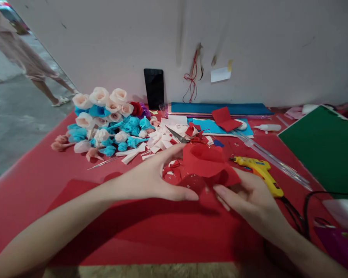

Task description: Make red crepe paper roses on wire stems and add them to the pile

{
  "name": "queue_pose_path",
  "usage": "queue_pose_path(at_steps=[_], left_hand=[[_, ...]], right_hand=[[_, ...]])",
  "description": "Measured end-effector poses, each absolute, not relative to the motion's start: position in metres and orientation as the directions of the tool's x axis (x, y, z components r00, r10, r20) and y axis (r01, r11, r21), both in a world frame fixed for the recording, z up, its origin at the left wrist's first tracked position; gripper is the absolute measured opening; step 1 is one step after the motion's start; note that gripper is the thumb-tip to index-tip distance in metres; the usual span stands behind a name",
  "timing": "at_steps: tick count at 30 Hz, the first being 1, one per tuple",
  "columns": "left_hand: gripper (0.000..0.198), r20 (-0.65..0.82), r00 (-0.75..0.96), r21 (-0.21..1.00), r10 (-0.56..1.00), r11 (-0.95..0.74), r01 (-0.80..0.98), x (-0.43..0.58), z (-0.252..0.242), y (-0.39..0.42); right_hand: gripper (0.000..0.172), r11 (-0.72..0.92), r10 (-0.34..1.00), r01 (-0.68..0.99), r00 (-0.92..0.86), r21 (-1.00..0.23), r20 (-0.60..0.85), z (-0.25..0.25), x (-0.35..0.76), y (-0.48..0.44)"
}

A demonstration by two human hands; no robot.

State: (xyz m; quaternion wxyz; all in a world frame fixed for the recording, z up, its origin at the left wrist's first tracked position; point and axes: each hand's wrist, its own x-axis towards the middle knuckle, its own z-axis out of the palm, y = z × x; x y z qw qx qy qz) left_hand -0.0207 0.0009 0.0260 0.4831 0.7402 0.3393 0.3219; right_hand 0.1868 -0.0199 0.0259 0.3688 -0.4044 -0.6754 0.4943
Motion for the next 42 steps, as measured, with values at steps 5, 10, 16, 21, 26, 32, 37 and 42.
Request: queue_pose_path(at_steps=[5, 10, 16, 21, 26, 32, 37, 42], left_hand=[[0.075, 0.451, 0.514, 0.739, 0.73, -0.628, 0.243, -0.027, 0.025, 0.008], [0.031, 0.494, 0.742, 0.238, 0.454, -0.891, 0.386, -0.015, 0.032, -0.007], [0.023, 0.382, 0.844, 0.102, 0.376, -0.925, 0.366, -0.006, 0.027, -0.013], [0.014, 0.474, 0.817, 0.049, 0.328, -0.936, 0.347, -0.006, 0.024, -0.01], [0.012, 0.523, 0.788, 0.058, 0.325, -0.936, 0.347, -0.006, 0.025, -0.012], [0.011, 0.546, 0.761, 0.099, 0.35, -0.929, 0.357, -0.007, 0.025, -0.014], [0.011, 0.615, 0.709, 0.141, 0.346, -0.933, 0.332, -0.007, 0.022, -0.014], [0.009, 0.591, 0.73, 0.128, 0.343, -0.934, 0.334, -0.007, 0.025, -0.013]], right_hand=[[0.018, 0.203, 0.885, 0.373, -0.466, -0.905, 0.007, 0.025, 0.201, -0.012], [0.013, 0.251, 0.82, 0.454, -0.569, -0.855, -0.061, 0.015, 0.202, -0.015], [0.019, 0.286, 0.816, 0.448, -0.577, -0.847, -0.03, 0.005, 0.198, -0.022], [0.015, 0.303, 0.788, 0.455, -0.614, -0.837, -0.048, 0.011, 0.198, -0.023], [0.018, 0.36, 0.763, 0.526, -0.641, -0.77, -0.081, 0.022, 0.2, -0.023], [0.018, 0.421, 0.711, 0.537, -0.696, -0.731, -0.102, 0.028, 0.202, -0.021], [0.027, 0.436, 0.708, 0.507, -0.703, -0.744, -0.064, 0.033, 0.205, -0.021], [0.029, 0.432, 0.715, 0.537, -0.693, -0.725, -0.088, 0.035, 0.206, -0.023]])
